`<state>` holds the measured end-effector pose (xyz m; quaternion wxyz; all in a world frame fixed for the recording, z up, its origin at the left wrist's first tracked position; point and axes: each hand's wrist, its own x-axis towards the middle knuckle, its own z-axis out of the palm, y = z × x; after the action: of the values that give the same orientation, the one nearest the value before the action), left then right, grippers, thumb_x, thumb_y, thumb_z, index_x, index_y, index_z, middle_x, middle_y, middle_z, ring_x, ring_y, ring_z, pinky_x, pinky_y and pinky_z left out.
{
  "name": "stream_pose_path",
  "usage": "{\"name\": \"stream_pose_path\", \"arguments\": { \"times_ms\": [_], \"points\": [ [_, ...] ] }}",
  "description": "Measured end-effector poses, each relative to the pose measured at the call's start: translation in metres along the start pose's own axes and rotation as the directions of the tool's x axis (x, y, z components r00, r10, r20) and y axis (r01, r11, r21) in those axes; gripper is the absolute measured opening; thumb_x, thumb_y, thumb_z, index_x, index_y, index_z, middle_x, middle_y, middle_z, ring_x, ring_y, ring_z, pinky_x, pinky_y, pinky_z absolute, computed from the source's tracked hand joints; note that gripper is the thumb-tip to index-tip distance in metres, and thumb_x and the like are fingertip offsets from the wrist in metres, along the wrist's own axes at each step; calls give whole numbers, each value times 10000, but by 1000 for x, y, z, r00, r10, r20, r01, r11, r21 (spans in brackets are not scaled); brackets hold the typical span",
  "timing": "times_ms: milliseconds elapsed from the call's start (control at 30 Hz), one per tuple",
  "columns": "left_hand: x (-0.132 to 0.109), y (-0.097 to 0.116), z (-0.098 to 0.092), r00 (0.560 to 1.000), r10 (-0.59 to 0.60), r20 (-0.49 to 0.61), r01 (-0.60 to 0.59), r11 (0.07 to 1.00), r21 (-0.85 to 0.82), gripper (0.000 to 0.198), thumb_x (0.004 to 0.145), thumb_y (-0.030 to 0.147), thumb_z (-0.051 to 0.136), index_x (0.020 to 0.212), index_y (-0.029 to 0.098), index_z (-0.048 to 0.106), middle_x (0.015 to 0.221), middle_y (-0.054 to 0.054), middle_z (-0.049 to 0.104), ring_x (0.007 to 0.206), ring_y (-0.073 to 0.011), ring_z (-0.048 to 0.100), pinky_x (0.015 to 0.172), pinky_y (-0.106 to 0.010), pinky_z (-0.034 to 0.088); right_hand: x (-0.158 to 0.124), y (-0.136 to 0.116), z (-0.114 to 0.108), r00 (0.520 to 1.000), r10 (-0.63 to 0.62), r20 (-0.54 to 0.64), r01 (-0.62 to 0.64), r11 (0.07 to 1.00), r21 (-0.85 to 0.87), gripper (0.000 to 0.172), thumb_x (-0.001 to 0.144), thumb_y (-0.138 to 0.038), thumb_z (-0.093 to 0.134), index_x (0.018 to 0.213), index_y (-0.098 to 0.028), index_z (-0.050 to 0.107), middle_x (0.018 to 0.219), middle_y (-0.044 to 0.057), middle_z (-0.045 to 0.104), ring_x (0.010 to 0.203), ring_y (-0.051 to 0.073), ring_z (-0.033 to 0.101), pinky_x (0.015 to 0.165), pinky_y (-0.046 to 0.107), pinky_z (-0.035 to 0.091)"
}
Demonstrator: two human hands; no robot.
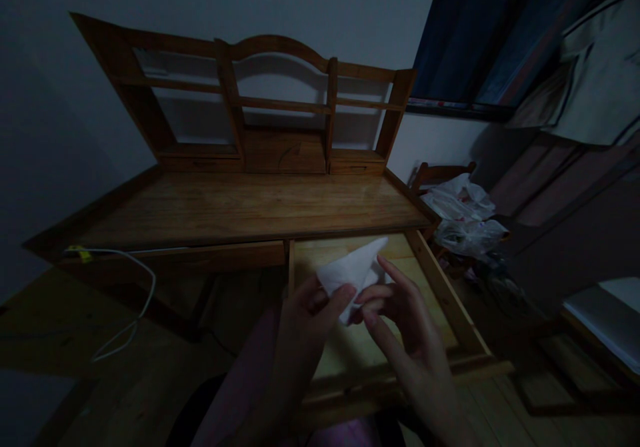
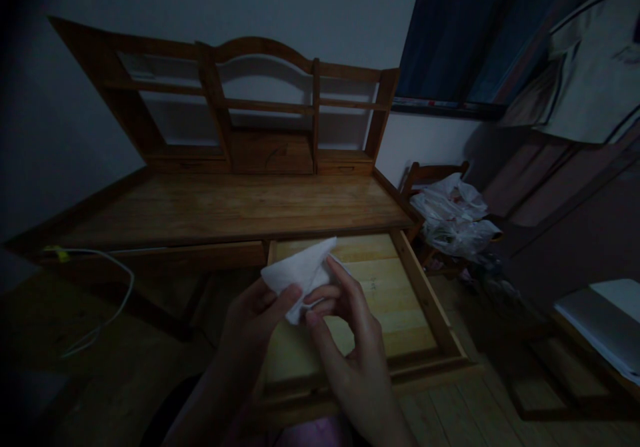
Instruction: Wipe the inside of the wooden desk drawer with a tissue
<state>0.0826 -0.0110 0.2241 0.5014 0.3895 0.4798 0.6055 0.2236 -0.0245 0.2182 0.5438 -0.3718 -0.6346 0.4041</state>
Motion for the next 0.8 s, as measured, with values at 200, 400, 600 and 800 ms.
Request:
{"name": "stream_pose_path", "arguments": {
  "times_ms": [200,400,600,800],
  "points": [
    [25,-33,-16,988,111,-111,-88,977,197,315,775,437,743,928,162,752,794,-22,751,699,-176,680,614,-238,509,4,9,4,997,62,37,-62,998,-4,596,951,-269,601,1486,-304,342,1077,48,666,857,151,669,868,363,567],
    [51,-79,-32,979,204,-22,-159,824,543,300,845,458,660,759,172,686,647,29,647,603,-119,600,554,-193,404,12,25,-3,995,95,-12,-95,995,-30,611,948,-309,604,1494,-299,329,1114,68,669,916,174,677,856,369,573],
    [91,-97,-38,949,292,119,-237,411,880,291,991,373,442,1008,187,664,728,-20,672,621,-148,626,579,-220,406,-3,43,-18,990,113,-86,-128,974,-188,583,965,-347,568,1496,-276,339,1092,70,676,895,175,686,853,349,573],
    [122,-148,-39,870,102,482,-482,-33,876,473,977,163,388,1442,162,478,1456,-169,529,1279,-244,561,1018,-357,458,-75,94,-46,992,115,-50,-124,830,-544,482,1001,-316,465,1477,-269,410,1176,83,670,971,171,702,802,249,589]
  ]
}}
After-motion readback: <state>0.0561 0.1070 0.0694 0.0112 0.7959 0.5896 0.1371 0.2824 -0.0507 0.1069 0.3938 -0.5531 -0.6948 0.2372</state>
